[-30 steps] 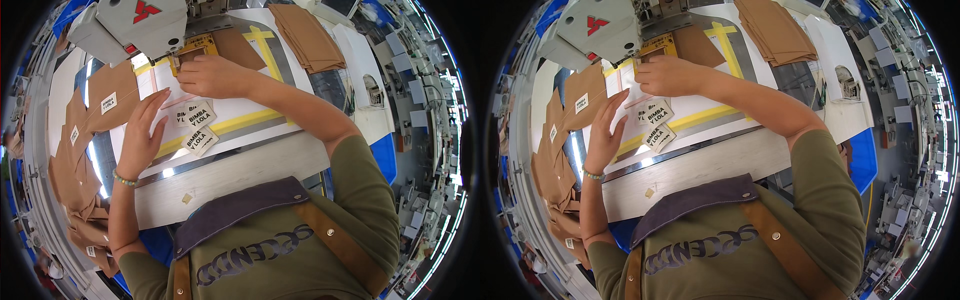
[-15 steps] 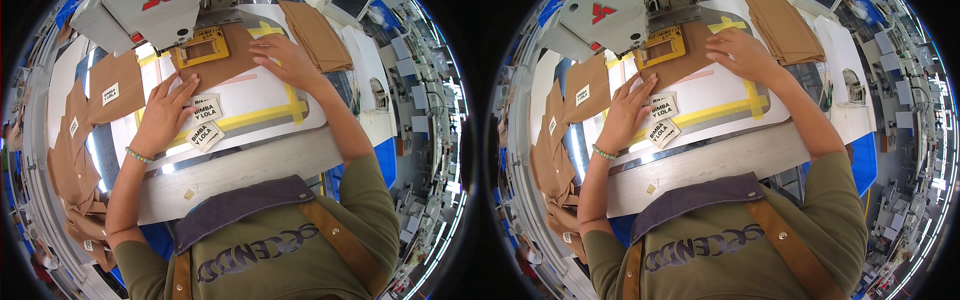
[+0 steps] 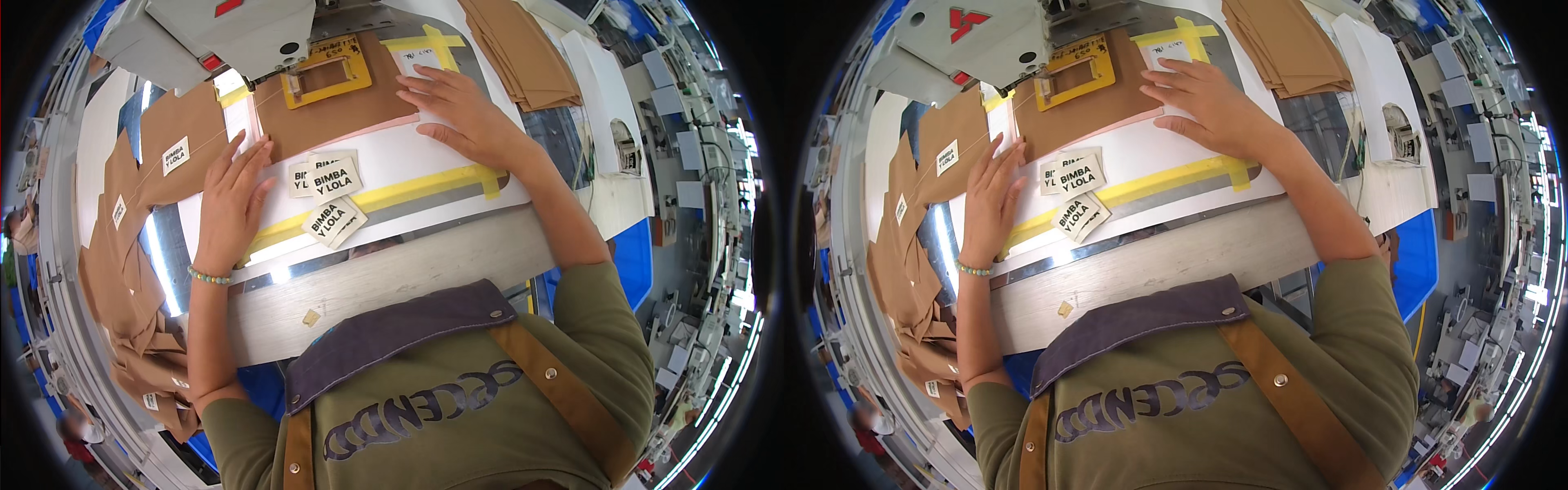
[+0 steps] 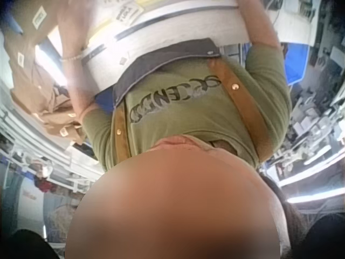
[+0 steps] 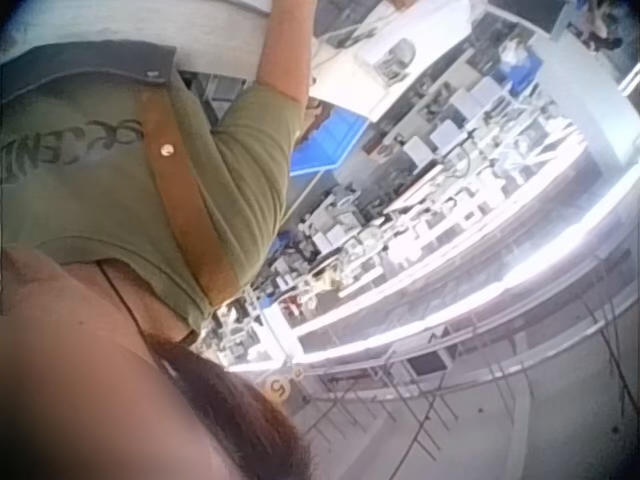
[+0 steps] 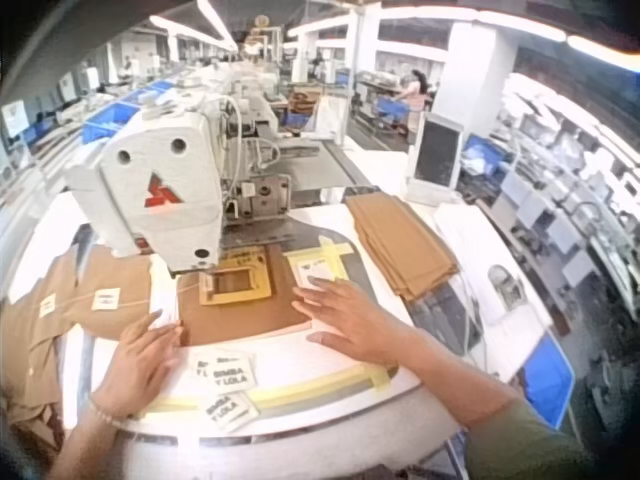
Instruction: Sewing textile labels onto pieces of brown leather using an industrial sewing machine.
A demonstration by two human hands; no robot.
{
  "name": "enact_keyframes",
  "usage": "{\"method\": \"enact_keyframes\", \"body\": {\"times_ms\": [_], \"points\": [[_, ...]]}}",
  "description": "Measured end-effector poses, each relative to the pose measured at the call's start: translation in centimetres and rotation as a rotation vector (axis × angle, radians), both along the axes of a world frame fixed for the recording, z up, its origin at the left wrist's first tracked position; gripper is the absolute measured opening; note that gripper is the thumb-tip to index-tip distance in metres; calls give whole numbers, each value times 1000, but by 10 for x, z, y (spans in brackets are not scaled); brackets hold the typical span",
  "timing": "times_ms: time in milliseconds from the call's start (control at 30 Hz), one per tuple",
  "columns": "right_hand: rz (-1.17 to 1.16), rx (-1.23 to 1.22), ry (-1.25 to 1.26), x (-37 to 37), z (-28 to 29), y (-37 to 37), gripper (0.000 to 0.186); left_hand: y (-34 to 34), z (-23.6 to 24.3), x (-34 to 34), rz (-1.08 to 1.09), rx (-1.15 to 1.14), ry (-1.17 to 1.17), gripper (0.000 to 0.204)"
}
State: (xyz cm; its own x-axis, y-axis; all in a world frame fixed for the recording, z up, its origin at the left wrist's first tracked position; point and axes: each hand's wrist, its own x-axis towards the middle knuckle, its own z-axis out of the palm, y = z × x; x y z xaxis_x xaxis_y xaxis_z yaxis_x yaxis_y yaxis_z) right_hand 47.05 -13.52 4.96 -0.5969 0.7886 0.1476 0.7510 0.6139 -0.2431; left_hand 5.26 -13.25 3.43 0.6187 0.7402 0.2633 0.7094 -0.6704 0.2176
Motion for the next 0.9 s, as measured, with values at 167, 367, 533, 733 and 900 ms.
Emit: {"method": "enact_keyframes", "body": {"times_ms": [167,367,533,733,900], "points": [[6,-16,-38,4,-1,-8,61,-1,6,8,-24,34,-64,59],[11,22,-67,-9,-13,-18,67,2,1,11,25,-22,108,62],[15,47,-34,-13,-18,-18,68,1,-5,12,108,36,117,65],[-15,44,36,-14,-12,-22,64,-5,9,13,-30,31,91,64],[-44,82,17,-8,-17,-15,64,-4,4,14,8,-33,73,61]]}}
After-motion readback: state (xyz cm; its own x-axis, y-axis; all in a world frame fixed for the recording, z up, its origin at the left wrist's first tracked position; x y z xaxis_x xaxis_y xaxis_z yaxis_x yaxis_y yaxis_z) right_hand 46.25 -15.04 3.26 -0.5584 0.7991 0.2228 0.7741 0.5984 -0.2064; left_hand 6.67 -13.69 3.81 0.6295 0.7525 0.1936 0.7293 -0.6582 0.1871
